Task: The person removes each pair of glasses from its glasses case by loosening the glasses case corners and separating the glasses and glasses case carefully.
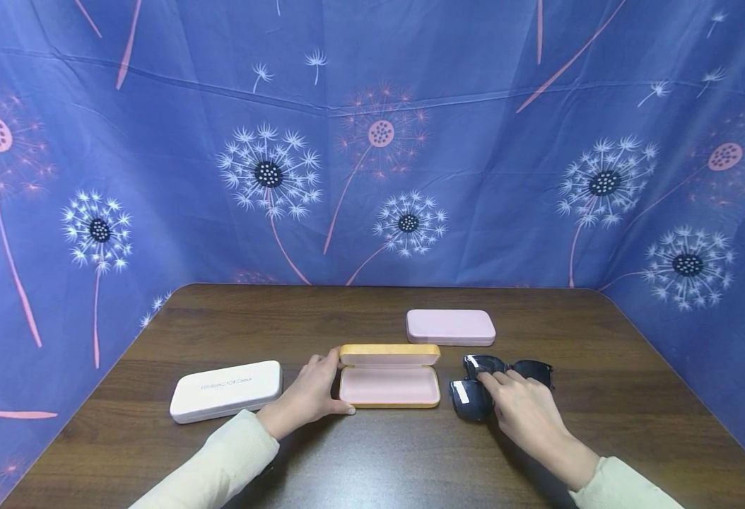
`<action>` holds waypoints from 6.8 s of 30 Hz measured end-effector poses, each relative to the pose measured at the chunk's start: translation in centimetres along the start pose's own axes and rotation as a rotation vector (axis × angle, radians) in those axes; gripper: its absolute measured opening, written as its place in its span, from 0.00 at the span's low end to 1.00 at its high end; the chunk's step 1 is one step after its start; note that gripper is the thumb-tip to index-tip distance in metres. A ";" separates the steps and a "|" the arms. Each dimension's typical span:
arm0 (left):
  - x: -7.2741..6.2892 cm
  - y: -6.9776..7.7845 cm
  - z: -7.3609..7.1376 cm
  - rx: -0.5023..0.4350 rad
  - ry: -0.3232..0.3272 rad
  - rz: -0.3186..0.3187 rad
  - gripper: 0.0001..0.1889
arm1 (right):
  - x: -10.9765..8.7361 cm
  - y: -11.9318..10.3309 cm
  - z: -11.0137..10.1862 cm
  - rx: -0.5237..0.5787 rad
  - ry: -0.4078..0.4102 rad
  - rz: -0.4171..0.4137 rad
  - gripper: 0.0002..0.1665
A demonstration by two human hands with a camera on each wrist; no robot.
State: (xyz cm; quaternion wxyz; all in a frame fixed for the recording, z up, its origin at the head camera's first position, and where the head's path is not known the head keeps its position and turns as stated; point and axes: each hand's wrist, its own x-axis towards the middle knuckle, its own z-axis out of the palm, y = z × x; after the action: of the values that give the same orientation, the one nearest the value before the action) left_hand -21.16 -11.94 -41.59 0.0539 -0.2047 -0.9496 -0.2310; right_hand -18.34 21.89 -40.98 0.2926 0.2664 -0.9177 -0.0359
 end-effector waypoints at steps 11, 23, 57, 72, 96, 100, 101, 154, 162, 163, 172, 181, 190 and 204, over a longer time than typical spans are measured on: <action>0.0 0.0 0.1 0.015 0.002 0.001 0.46 | -0.1 -0.2 -0.1 0.009 -0.076 0.037 0.25; 0.1 -0.1 0.1 0.003 -0.003 -0.003 0.46 | 0.0 0.0 0.1 0.019 -0.088 0.043 0.25; 0.1 0.0 0.1 0.015 -0.012 0.010 0.45 | 4.2 -1.6 0.5 0.150 0.070 0.079 0.11; 0.1 0.0 -0.1 0.011 -0.022 -0.007 0.44 | 6.9 -2.9 1.2 0.231 0.014 0.119 0.15; 0.0 0.1 0.0 0.019 -0.022 -0.007 0.46 | 9.1 -3.7 2.3 0.463 -0.180 0.213 0.16; 0.0 0.2 0.0 0.012 -0.020 -0.009 0.46 | 9.3 -3.3 2.2 0.550 -0.263 0.232 0.21; 0.0 0.2 0.0 0.012 -0.018 -0.007 0.46 | 9.3 -3.2 2.2 0.571 -0.283 0.235 0.22; 0.1 -0.1 0.1 -0.014 -0.017 -0.018 0.49 | 10.1 -0.8 2.6 1.104 -0.569 0.080 0.12; 0.1 -0.1 0.1 -0.013 -0.007 -0.006 0.48 | 9.7 -0.6 2.6 1.068 -0.520 -0.019 0.12; 0.0 0.0 0.1 -0.015 -0.007 -0.006 0.48 | 9.7 -0.7 2.6 1.066 -0.513 -0.024 0.12; -0.1 0.1 0.0 -0.022 -0.019 0.002 0.46 | 9.3 -0.9 2.6 1.082 -0.519 -0.018 0.11; -0.1 0.1 0.0 -0.018 -0.005 0.022 0.45 | 9.2 -0.9 2.6 1.078 -0.481 -0.064 0.11; -0.1 0.1 0.0 -0.026 -0.011 0.033 0.45 | 8.8 -1.0 2.7 1.060 -0.463 -0.052 0.13; -0.4 0.0 -0.2 0.010 0.005 0.102 0.42 | 8.5 -1.0 2.8 1.000 -0.410 -0.126 0.15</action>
State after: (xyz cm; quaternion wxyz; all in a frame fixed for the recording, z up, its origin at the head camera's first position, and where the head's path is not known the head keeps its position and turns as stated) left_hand -20.83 -12.14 -41.52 0.0689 -0.2521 -0.9390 -0.2235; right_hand -25.28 16.47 -39.08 -0.0575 0.4151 -0.8433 0.3364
